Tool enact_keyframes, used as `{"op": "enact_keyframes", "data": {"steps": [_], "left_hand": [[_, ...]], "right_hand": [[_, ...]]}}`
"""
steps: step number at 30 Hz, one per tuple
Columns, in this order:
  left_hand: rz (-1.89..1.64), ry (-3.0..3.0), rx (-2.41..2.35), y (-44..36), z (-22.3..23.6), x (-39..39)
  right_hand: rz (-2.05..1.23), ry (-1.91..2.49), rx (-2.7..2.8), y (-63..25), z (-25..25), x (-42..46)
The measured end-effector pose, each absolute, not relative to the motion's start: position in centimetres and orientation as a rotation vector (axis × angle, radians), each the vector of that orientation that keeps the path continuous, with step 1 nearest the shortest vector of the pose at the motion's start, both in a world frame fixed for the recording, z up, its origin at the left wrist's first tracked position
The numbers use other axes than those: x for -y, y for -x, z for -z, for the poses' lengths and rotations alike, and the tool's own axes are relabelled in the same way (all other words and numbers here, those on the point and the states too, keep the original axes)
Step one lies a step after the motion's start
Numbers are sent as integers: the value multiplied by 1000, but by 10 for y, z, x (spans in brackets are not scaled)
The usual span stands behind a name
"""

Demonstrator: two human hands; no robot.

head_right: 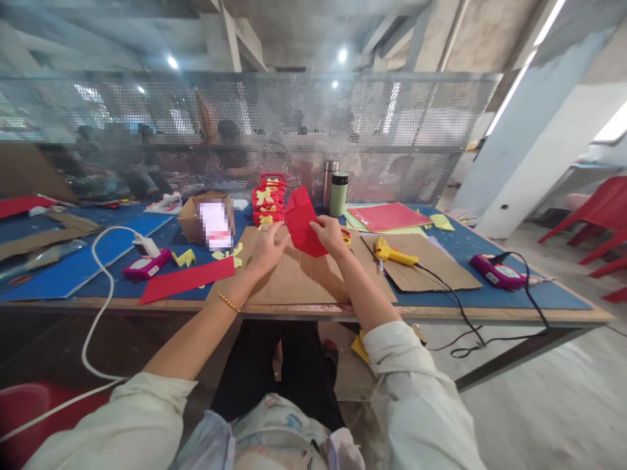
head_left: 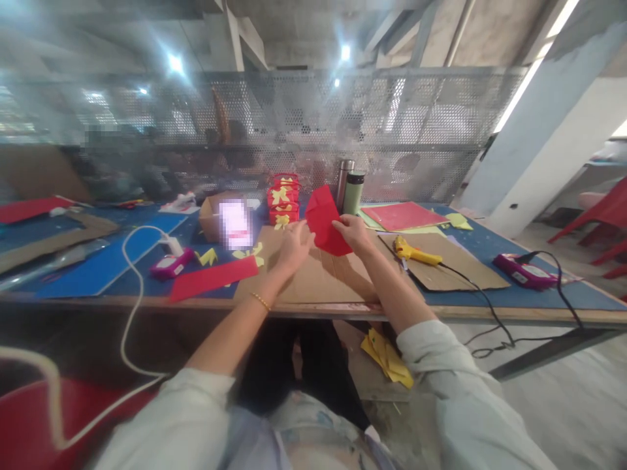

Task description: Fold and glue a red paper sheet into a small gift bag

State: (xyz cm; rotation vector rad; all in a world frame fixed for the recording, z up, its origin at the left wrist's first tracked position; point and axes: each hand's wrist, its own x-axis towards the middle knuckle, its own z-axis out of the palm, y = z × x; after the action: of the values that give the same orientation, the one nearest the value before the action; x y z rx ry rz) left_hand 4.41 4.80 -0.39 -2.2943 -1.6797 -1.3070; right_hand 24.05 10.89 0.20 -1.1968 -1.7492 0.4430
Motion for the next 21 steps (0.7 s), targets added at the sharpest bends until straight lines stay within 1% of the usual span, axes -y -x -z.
{"op": "enact_keyframes", "data": {"steps": [2, 4, 8, 12, 16, 21], "left_hand": [[1521, 2210, 1802, -47, 6, -57], [1618, 2189, 1825, -49, 11, -59], [1699, 2250, 1796, -48, 17, -55], [1772, 2310, 1824, -48, 20, -55], [1842, 2350, 1914, -49, 21, -56], [1960, 2470, 1924, -50, 24, -57]], "right_hand": [[-512, 1160, 1705, -234, 6, -108], [-570, 1122, 1672, -228, 15, -105], [-639, 1069, 1625, -223, 24, -101], [-655, 1052, 1606, -219, 23, -96], [-590, 1063, 1600, -218, 18, -90], [-401, 1098, 1623, -219, 13, -85]]}}
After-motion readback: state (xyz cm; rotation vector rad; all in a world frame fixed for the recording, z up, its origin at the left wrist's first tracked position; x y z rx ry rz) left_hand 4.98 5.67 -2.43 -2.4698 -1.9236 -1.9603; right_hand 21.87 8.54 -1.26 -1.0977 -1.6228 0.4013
